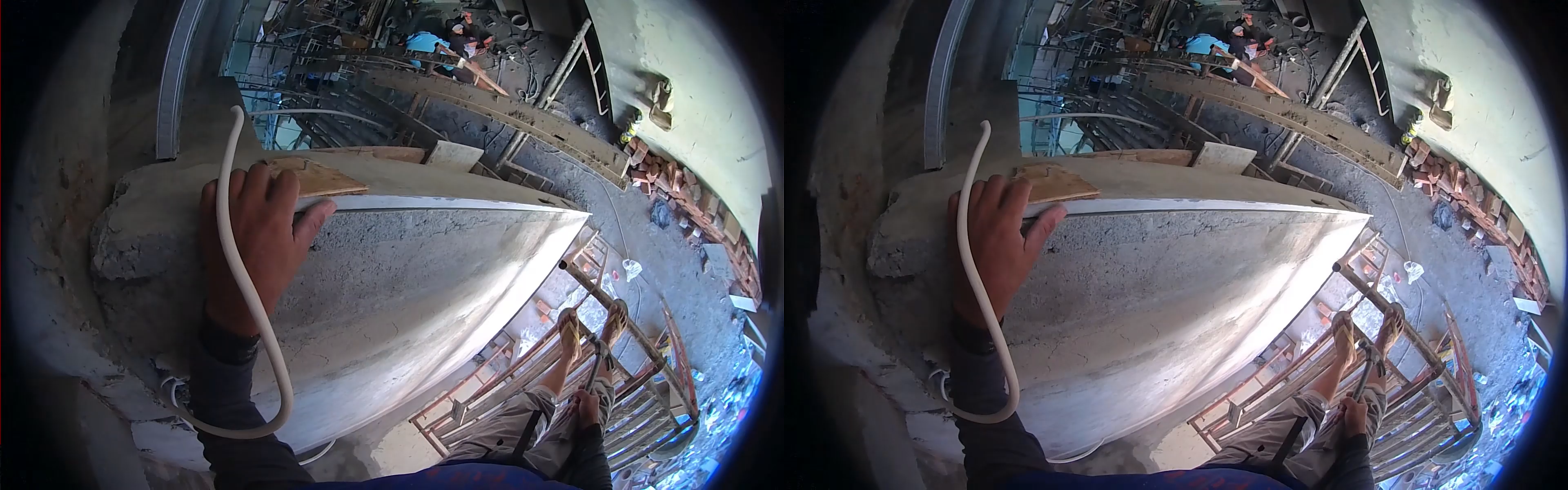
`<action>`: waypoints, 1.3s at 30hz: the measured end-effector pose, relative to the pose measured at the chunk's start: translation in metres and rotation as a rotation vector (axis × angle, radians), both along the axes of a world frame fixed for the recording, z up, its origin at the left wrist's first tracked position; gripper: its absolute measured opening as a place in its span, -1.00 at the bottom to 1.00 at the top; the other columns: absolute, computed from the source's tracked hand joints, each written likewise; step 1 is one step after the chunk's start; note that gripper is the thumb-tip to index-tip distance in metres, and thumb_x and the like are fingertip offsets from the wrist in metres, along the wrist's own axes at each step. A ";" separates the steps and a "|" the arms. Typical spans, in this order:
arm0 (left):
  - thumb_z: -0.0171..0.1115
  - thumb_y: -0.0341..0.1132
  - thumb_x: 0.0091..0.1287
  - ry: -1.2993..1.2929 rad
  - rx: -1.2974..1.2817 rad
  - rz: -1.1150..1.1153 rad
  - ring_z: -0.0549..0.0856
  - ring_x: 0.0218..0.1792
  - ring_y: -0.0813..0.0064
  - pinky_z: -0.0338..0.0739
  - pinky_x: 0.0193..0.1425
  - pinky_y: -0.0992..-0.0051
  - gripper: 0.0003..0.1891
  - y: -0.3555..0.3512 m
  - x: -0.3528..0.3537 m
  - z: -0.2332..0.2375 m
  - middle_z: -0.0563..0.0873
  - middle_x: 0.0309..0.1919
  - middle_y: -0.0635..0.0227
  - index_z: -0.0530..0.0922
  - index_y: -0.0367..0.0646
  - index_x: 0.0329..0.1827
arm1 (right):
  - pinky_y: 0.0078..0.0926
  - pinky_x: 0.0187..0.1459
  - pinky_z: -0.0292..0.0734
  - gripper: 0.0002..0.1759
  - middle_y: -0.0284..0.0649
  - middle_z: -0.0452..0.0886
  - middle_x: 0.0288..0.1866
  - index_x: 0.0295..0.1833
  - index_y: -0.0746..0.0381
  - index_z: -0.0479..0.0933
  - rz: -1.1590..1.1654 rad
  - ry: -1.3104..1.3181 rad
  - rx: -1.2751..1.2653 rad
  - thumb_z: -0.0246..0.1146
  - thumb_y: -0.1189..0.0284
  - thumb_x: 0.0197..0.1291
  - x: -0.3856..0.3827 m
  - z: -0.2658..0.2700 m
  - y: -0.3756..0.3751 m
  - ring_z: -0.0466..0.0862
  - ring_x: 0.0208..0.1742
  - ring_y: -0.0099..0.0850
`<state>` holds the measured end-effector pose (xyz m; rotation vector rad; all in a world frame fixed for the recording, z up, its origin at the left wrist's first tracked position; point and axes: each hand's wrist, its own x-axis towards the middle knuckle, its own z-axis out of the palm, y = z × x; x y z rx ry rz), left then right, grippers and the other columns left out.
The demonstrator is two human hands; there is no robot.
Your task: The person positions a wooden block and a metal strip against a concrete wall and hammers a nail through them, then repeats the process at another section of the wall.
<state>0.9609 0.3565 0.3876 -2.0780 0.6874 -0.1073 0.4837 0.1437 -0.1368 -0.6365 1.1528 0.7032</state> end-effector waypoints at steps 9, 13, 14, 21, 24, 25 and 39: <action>0.37 0.01 0.26 0.000 -0.037 0.001 0.50 -0.24 0.35 0.37 -0.05 0.24 -0.66 0.005 0.000 -0.004 0.49 -0.35 0.34 0.55 -0.08 -0.25 | -0.50 -0.74 0.42 -0.74 -0.34 0.36 -0.60 -0.07 0.24 0.37 0.015 0.003 -0.030 0.20 0.55 0.10 0.009 0.006 -0.001 0.38 -0.75 -0.52; 0.39 -0.01 0.24 0.006 -0.047 -0.011 0.50 -0.24 0.35 0.37 -0.05 0.24 -0.67 0.007 -0.001 -0.003 0.49 -0.34 0.36 0.55 -0.07 -0.23 | -0.51 -0.74 0.40 -0.74 -0.34 0.37 -0.60 -0.08 0.25 0.38 0.000 0.010 -0.025 0.21 0.55 0.09 0.010 0.002 0.003 0.37 -0.75 -0.52; 0.40 -0.02 0.24 0.006 -0.039 -0.005 0.50 -0.24 0.35 0.37 -0.05 0.24 -0.67 0.006 -0.001 -0.002 0.49 -0.34 0.36 0.55 -0.07 -0.23 | -0.52 -0.74 0.39 -0.73 -0.34 0.37 -0.60 -0.08 0.25 0.38 0.021 0.013 -0.031 0.21 0.56 0.09 0.010 -0.001 0.003 0.36 -0.75 -0.52; 0.40 -0.04 0.25 0.017 -0.050 0.031 0.52 -0.20 0.33 0.37 -0.04 0.21 -0.68 0.002 -0.001 -0.002 0.51 -0.31 0.35 0.55 -0.07 -0.21 | -0.55 -0.74 0.36 -0.73 -0.34 0.37 -0.59 -0.06 0.26 0.40 0.020 0.046 -0.033 0.20 0.57 0.09 0.016 -0.002 0.002 0.35 -0.75 -0.52; 0.37 -0.05 0.28 -0.001 -0.043 0.035 0.54 -0.20 0.34 0.36 -0.05 0.22 -0.69 0.000 0.000 -0.003 0.51 -0.30 0.34 0.56 -0.08 -0.20 | -0.55 -0.74 0.36 -0.74 -0.35 0.36 -0.60 -0.06 0.26 0.40 0.004 0.046 -0.031 0.20 0.57 0.09 0.015 -0.004 0.001 0.35 -0.75 -0.53; 0.36 -0.05 0.29 0.000 -0.048 0.045 0.54 -0.21 0.35 0.36 -0.06 0.23 -0.70 0.000 0.000 -0.003 0.51 -0.30 0.35 0.56 -0.08 -0.19 | -0.54 -0.74 0.35 -0.73 -0.35 0.36 -0.60 -0.06 0.26 0.40 0.007 0.043 -0.029 0.20 0.57 0.09 0.015 -0.004 0.000 0.35 -0.75 -0.53; 0.35 -0.27 0.29 0.106 -0.048 -0.049 0.59 -0.20 0.41 0.36 -0.07 0.31 -0.81 0.005 0.004 0.005 0.69 -0.14 0.46 0.58 -0.05 -0.11 | -0.67 -0.73 0.27 -0.59 -0.45 0.36 -0.59 0.17 0.29 0.37 0.234 -0.577 -0.225 0.22 0.48 0.20 0.181 0.111 -0.019 0.38 -0.74 -0.67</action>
